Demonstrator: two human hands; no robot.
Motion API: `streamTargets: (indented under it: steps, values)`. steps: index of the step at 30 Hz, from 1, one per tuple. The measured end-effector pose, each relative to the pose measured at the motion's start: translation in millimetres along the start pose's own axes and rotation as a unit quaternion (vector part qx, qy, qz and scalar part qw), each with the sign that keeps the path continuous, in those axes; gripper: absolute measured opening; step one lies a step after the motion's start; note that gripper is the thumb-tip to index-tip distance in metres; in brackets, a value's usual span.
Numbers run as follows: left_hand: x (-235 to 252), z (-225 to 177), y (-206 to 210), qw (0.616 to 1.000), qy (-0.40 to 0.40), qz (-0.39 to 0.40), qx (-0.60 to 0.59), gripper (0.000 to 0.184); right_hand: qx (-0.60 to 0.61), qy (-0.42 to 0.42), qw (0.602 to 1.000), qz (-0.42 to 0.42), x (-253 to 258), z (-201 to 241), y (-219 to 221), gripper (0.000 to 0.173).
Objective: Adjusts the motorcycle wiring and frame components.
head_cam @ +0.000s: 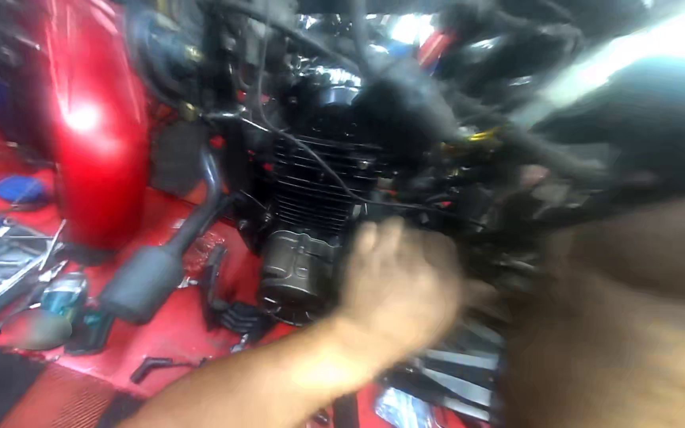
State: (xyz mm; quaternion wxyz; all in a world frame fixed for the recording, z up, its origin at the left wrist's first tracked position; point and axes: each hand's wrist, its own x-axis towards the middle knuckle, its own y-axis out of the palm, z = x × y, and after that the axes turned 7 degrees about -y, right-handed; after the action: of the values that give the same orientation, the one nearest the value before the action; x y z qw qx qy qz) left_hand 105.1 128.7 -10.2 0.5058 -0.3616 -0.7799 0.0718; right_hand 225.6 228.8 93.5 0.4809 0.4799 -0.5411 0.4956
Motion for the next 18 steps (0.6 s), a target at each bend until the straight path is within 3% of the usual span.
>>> streamTargets:
  steps: [2, 4, 6, 8, 9, 11, 15, 18]
  values:
    - [14.1, 5.0, 8.5, 0.998, -0.037, 0.045, -0.002, 0.066, 0.032, -0.024, 0.998, -0.037, -20.7, -68.0, -12.1, 0.013]
    - [23.3, 5.1, 8.2, 0.992, -0.066, 0.100, -0.025, 0.051, 0.004, -0.003, 0.998, -0.056, -17.8, -89.4, 7.6, 0.017]
    - [31.7, 1.7, 4.5, 0.986, -0.077, 0.140, -0.049, 0.035, -0.055, 0.009, 0.998, 0.014, 5.3, -77.3, 23.4, 0.015]
    - [43.1, 1.0, 3.1, 0.981, -0.076, 0.173, -0.050, 0.027, -0.120, 0.107, 0.982, 0.098, 42.7, -28.8, 35.0, 0.007]
    - [49.3, -0.8, 1.6, 0.976, -0.072, 0.199, -0.044, 0.026, -0.132, 0.095, 0.976, 0.144, 55.1, -26.4, 27.3, 0.006]
    - [57.2, -5.5, 2.5, 0.976, -0.046, 0.212, -0.024, 0.024, -0.130, -0.009, 0.962, 0.238, 70.8, -57.2, -14.2, 0.016]
    - [55.3, 4.6, 10.4, 0.980, 0.016, 0.198, -0.029, 0.030, -0.118, 0.005, 0.961, 0.248, 77.8, -50.1, -43.7, 0.025]
    - [58.1, 21.0, 8.3, 0.955, 0.057, 0.282, -0.076, 0.043, -0.113, -0.002, 0.969, 0.221, 72.6, -50.8, -45.8, 0.026]
